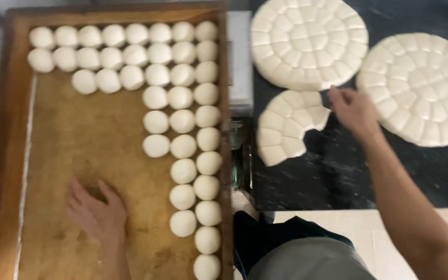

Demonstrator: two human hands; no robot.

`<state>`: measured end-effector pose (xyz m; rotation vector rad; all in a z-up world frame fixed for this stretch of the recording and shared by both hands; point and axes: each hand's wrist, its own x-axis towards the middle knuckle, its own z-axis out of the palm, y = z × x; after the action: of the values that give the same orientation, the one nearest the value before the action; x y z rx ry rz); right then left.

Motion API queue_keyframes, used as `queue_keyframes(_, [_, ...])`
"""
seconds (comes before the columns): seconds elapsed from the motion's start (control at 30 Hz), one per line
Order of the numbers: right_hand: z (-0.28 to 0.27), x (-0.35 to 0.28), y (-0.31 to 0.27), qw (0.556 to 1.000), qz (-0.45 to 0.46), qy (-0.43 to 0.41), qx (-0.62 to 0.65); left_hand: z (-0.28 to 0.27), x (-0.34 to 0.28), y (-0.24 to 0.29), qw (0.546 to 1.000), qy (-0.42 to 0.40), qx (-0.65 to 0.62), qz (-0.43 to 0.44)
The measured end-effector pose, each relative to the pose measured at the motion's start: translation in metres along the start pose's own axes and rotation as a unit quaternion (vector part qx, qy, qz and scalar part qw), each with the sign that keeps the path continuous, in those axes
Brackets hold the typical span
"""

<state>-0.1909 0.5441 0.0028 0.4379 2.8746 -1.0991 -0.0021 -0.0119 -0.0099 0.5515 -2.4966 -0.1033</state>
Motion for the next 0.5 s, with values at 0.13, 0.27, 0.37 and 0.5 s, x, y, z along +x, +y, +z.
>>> queue_keyframes(0.13, [0.036,-0.004,0.041,0.993,0.012,0.026,-0.116,0.002,-0.002,0.0,0.999,-0.037,0.009,-0.032])
queue_keyframes(0.27, [0.041,-0.015,-0.002,0.999,0.015,-0.024,-0.037,0.007,-0.003,-0.005,0.999,-0.026,0.018,-0.005])
queue_keyframes(0.37, [0.036,-0.021,-0.006,0.99,0.043,-0.028,0.133,0.006,-0.006,-0.009,0.998,-0.055,0.034,-0.023])
queue_keyframes(0.5, [0.001,-0.042,0.031,0.958,0.078,-0.017,0.274,-0.006,-0.003,0.005,0.999,-0.052,-0.005,-0.006])
